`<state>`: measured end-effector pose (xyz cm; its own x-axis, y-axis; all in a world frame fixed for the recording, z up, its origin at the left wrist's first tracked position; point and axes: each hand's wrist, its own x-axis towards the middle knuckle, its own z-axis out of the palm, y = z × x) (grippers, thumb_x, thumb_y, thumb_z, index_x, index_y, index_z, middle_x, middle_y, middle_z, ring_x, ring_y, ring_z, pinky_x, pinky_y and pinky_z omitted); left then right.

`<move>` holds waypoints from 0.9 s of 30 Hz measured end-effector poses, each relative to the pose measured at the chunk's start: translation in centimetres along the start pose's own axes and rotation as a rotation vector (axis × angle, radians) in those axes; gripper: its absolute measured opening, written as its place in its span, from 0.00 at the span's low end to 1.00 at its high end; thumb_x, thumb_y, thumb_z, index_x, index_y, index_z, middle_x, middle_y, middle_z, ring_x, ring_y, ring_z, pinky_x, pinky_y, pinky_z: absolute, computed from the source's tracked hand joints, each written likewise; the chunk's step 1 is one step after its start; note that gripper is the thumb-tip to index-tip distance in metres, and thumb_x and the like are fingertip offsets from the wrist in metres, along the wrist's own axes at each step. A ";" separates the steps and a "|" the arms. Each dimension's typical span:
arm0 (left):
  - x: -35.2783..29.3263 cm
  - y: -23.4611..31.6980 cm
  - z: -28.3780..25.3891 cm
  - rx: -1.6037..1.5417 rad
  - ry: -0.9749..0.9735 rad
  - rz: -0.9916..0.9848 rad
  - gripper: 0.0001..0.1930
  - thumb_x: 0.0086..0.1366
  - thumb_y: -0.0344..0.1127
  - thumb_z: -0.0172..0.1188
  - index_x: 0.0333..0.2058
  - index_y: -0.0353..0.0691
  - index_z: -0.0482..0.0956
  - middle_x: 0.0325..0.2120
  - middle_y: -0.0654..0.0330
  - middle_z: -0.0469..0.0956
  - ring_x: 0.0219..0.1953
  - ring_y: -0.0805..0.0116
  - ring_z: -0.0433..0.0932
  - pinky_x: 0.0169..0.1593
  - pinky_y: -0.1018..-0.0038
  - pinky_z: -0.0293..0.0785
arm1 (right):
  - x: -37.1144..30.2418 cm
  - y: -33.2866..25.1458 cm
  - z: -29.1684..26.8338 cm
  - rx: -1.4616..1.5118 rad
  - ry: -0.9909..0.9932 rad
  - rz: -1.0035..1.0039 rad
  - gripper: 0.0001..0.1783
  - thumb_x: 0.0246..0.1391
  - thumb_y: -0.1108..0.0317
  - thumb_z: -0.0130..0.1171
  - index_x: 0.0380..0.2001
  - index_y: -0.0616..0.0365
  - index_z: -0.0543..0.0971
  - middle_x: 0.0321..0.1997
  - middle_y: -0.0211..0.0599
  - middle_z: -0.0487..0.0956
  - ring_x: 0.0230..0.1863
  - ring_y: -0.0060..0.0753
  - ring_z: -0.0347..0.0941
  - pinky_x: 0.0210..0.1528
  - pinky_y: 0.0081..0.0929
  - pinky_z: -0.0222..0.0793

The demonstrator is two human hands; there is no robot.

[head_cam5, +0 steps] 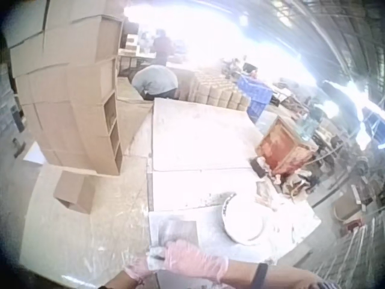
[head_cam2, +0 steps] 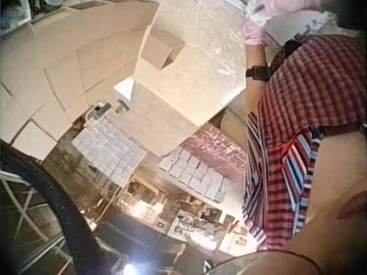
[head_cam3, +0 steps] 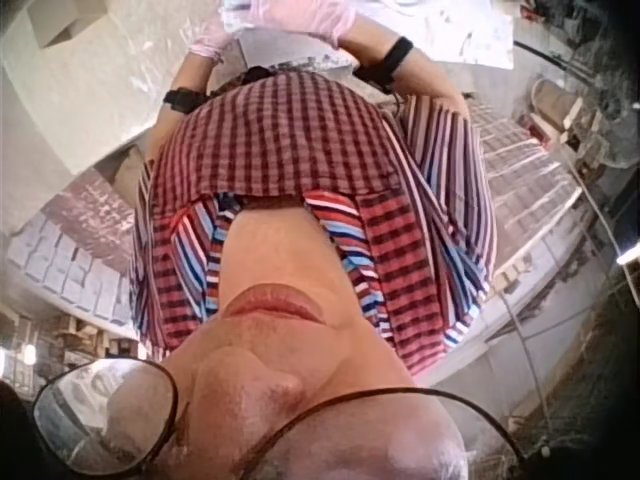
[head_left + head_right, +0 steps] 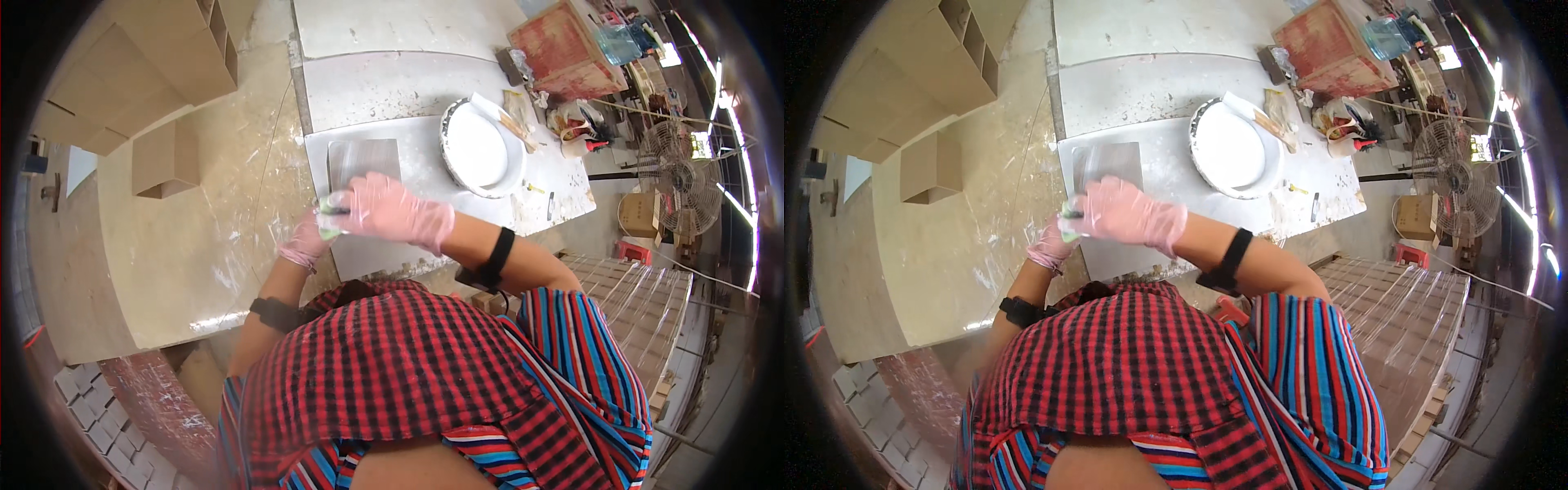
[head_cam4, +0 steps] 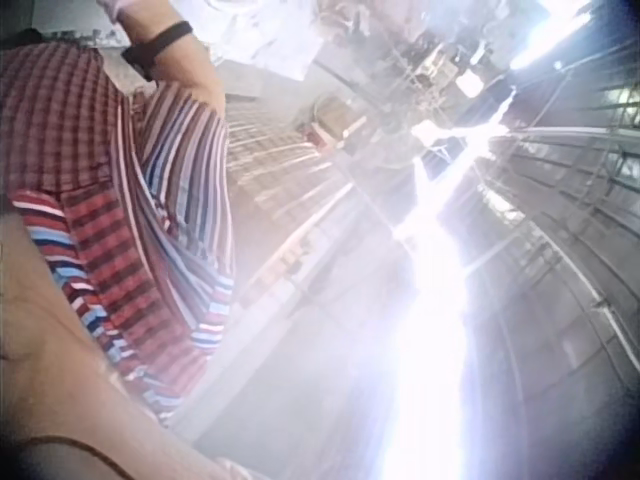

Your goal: The person wipes the sides of a box with a sponge, picks up a sprayer to apply liquid to the sponge, and continues wiping the boxes.

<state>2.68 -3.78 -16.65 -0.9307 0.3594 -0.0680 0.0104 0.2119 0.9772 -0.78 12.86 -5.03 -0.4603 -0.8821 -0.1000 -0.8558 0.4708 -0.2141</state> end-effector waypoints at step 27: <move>0.4 -0.2 -0.2 0.231 -0.139 -0.187 0.16 0.56 0.40 0.61 0.41 0.38 0.77 0.34 0.60 0.79 0.34 0.72 0.75 0.39 0.73 0.70 | -4.5 0.5 2.9 0.209 0.120 0.212 0.15 0.53 0.54 0.49 0.43 0.40 0.76 0.37 0.41 0.75 0.37 0.43 0.72 0.41 0.36 0.69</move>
<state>2.22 -3.87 -16.82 -0.8657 0.4122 -0.2839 -0.0581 0.4806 0.8750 1.54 17.08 -7.51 -0.6582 -0.7511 -0.0515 -0.6765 0.6201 -0.3973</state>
